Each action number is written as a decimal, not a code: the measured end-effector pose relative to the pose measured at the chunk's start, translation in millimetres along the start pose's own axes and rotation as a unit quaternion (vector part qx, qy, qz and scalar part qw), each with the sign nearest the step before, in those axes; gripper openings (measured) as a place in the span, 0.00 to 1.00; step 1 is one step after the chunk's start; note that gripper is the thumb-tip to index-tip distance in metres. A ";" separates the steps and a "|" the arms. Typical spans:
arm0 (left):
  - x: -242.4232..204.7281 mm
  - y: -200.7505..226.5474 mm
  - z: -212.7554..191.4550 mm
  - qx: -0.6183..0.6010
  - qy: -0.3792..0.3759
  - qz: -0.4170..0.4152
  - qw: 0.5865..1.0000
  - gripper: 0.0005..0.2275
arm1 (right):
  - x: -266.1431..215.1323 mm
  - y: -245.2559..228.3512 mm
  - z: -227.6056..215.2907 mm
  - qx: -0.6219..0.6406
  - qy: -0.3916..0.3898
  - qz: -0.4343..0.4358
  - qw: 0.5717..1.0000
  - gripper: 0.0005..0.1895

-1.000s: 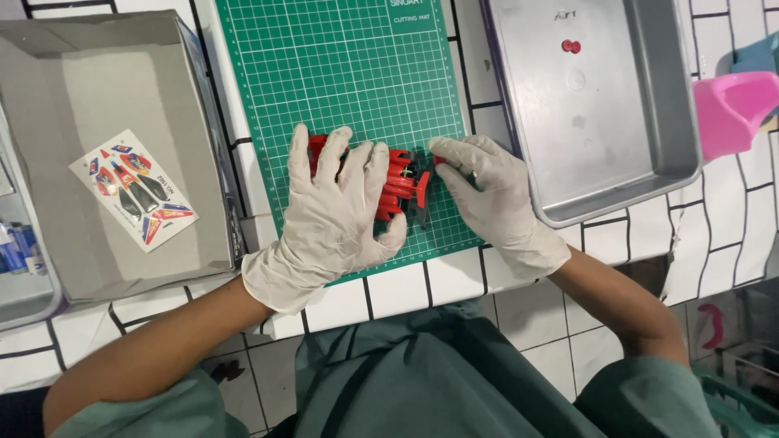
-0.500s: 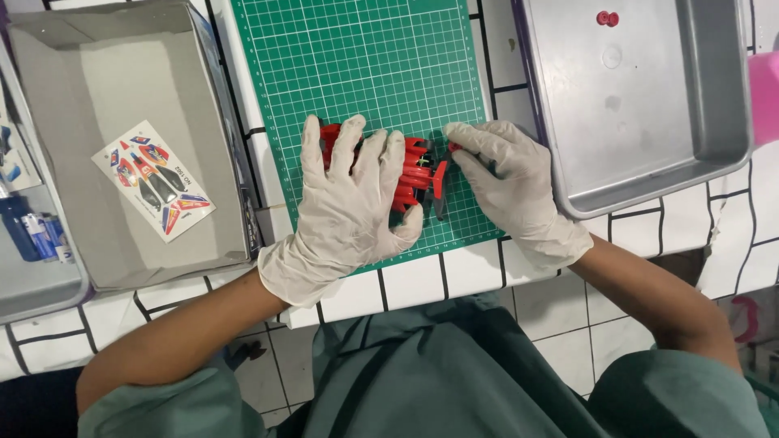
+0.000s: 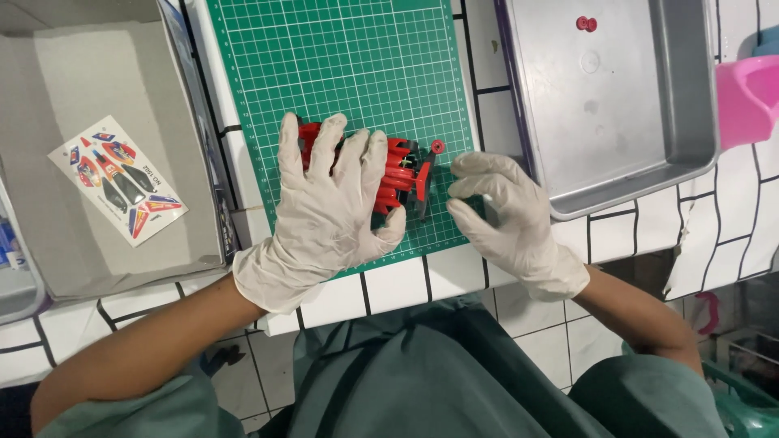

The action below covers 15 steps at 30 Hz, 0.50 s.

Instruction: The person assembles a model car chassis on a green cutting mat. They attach black wheel hubs and red body parts to the black frame, then use a screwdriver to secure the components. Finally, they attach red wheels to the completed assembly.

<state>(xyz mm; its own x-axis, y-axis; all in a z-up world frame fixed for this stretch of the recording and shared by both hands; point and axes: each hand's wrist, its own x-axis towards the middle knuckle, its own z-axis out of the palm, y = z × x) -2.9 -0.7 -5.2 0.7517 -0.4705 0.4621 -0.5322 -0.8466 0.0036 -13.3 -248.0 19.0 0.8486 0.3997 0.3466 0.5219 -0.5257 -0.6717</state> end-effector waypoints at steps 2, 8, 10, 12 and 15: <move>-0.6 -0.6 -0.5 0.008 -0.002 0.005 1.000 0.33 | -3.8 -5.1 -13.4 -0.016 0.005 -0.020 1.000 0.09; -1.1 -1.7 -1.6 -0.004 -0.012 0.007 1.000 0.35 | 30.4 60.8 -92.7 -0.261 0.043 0.039 0.964 0.10; -1.3 -1.5 -2.9 -0.028 -0.013 0.006 1.000 0.35 | 44.9 105.5 -115.0 -0.309 0.031 0.085 0.947 0.14; 0.4 -0.8 -6.9 -0.105 0.002 -0.025 0.994 0.32 | 54.3 141.9 -127.3 -0.241 0.000 0.214 0.947 0.20; -1.2 -2.0 -2.9 -0.042 0.017 0.016 0.999 0.35 | 64.0 157.6 -122.3 -0.209 0.011 0.299 0.931 0.12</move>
<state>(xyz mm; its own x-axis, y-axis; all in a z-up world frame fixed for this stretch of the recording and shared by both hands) -3.9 2.3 -3.2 0.7202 -0.4877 0.4935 -0.5882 -0.8063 0.0616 133.8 -397.1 15.3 0.9974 -0.0719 0.0096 -0.0605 -0.8974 -0.4370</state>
